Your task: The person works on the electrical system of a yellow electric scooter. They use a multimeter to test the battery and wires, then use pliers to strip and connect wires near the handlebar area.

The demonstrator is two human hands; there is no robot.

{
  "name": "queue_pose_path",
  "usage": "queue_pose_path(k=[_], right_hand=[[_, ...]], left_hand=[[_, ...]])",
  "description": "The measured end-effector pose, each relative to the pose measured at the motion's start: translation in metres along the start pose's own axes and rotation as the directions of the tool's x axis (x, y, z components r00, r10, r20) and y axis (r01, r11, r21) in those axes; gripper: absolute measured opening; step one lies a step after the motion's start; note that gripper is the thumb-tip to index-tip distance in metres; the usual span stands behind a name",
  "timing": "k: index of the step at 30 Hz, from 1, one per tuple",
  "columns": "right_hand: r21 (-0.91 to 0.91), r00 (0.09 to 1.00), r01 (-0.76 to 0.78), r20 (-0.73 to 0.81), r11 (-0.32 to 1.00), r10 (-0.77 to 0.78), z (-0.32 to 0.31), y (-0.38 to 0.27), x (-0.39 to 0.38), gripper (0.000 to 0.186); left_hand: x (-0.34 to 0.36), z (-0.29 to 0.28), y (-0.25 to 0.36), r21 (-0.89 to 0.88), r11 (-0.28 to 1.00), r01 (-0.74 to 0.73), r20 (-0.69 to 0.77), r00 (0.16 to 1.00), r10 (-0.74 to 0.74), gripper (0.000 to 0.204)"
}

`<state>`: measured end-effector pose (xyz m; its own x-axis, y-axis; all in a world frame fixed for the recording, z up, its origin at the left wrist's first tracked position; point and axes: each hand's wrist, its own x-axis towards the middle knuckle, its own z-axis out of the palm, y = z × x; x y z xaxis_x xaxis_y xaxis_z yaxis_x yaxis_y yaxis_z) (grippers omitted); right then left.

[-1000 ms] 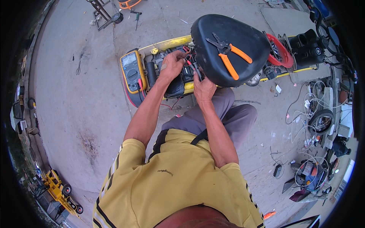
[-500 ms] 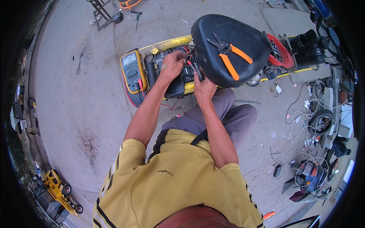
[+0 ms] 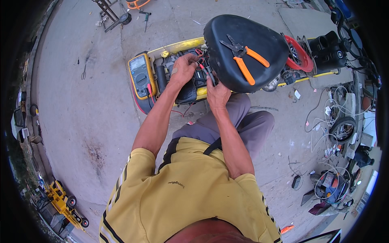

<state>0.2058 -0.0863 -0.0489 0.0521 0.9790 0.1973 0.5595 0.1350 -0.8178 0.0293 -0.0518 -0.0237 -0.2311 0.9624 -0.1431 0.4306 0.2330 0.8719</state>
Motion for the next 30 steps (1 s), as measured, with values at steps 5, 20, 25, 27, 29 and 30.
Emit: queue_pose_path(k=[5,20,25,27,29,30], right_hand=[[-0.001,1.000,-0.011,-0.007,1.000,0.011,0.001,0.001,0.000,0.040],[0.071,0.998,-0.065,-0.010,0.995,0.066,0.000,-0.009,0.000,0.029],[0.065,0.998,-0.009,-0.058,0.998,0.013,0.000,-0.004,-0.002,0.030],[0.077,0.998,0.004,-0.062,0.997,0.001,0.002,-0.004,-0.001,0.030],[-0.009,0.996,0.046,-0.075,0.999,-0.047,0.000,-0.005,-0.001,0.029],[-0.053,0.994,0.068,-0.081,0.996,-0.072,-0.001,-0.005,-0.001,0.029]], left_hand=[[0.000,0.000,-0.001,0.000,1.000,-0.007,-0.005,1.000,0.007,0.029],[-0.001,-0.002,0.005,0.035,0.999,-0.035,0.032,0.999,0.034,0.027],[0.003,0.000,-0.001,0.009,0.999,-0.033,0.013,0.999,0.033,0.029],[0.004,-0.001,-0.003,-0.007,1.000,-0.026,0.017,1.000,0.026,0.029],[0.004,-0.001,-0.005,-0.009,1.000,-0.017,0.019,1.000,0.017,0.029],[0.004,-0.001,-0.004,-0.005,1.000,-0.014,0.019,1.000,0.014,0.029]])
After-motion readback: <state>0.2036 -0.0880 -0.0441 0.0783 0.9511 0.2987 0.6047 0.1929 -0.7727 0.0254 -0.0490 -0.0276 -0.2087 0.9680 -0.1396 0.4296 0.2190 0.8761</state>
